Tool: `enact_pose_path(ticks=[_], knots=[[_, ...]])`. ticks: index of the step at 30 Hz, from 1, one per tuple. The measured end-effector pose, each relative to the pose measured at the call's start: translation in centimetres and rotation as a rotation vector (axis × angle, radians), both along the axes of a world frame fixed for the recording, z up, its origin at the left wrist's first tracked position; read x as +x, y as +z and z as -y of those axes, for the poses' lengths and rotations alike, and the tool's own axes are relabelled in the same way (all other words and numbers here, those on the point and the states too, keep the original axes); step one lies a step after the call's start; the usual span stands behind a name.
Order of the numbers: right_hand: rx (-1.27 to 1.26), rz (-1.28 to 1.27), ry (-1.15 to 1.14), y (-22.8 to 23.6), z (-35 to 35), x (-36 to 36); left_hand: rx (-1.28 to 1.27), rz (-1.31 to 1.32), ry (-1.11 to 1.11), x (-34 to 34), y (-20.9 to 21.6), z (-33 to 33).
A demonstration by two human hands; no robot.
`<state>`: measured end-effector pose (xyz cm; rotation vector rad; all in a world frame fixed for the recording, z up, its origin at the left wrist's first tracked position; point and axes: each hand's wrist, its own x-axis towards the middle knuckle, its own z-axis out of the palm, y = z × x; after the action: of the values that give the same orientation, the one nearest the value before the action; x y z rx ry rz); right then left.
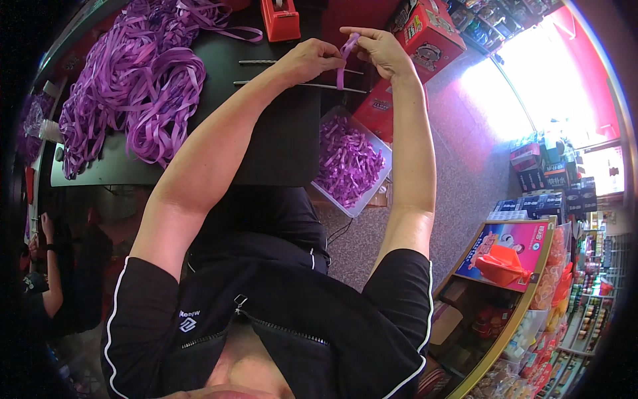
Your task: Measuring, cutting, and taping purple ribbons using metal guide rods on a workbench.
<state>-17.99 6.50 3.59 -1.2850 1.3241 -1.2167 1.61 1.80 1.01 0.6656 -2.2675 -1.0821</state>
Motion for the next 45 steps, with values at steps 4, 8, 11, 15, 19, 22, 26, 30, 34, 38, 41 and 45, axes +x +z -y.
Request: enact_pose_path(ticks=[4,8,11,15,19,22,26,30,34,38,41,45], knots=[[-0.178,0.001,-0.094,-0.2,0.1,1.5,-0.009,0.009,-0.005,0.1,0.0,0.2],[-0.305,-0.133,-0.138,-1.0,0.0,0.9,-0.005,0.037,0.002,-0.1,0.1,0.1],[-0.336,-0.196,-0.116,-1.1,-0.3,1.0,-0.012,0.022,0.006,0.0,-0.2,0.3],[-0.346,-0.147,-0.135,-1.3,-0.5,0.7,-0.019,0.023,-0.007,-0.1,-0.1,0.1],[-0.404,-0.206,-0.236,-1.3,-0.1,1.3,-0.016,0.043,0.004,-0.1,-0.1,0.4],[-0.471,-0.377,-0.356,-0.9,0.4,1.6,0.002,0.049,0.011,0.0,0.0,0.4],[-0.443,-0.473,-0.304,-0.6,1.6,1.3,0.065,0.07,0.01,-0.1,0.3,0.3],[-0.468,-0.268,-0.149,-2.6,3.3,-0.2,0.144,0.072,-0.099,-0.1,0.2,1.4],[-0.399,-0.201,-0.154,-4.3,3.1,-0.2,0.148,-0.004,-0.044,0.2,-0.2,1.7],[-0.403,-0.071,-0.219,-5.0,2.7,-0.1,0.185,-0.012,-0.088,0.5,0.0,1.4],[-0.502,-0.301,-0.334,-3.8,2.1,1.4,0.195,-0.002,-0.142,0.9,0.5,1.2],[-0.778,-1.12,-0.452,-2.8,1.7,1.6,0.216,-0.007,-0.172,0.9,0.7,1.2]])
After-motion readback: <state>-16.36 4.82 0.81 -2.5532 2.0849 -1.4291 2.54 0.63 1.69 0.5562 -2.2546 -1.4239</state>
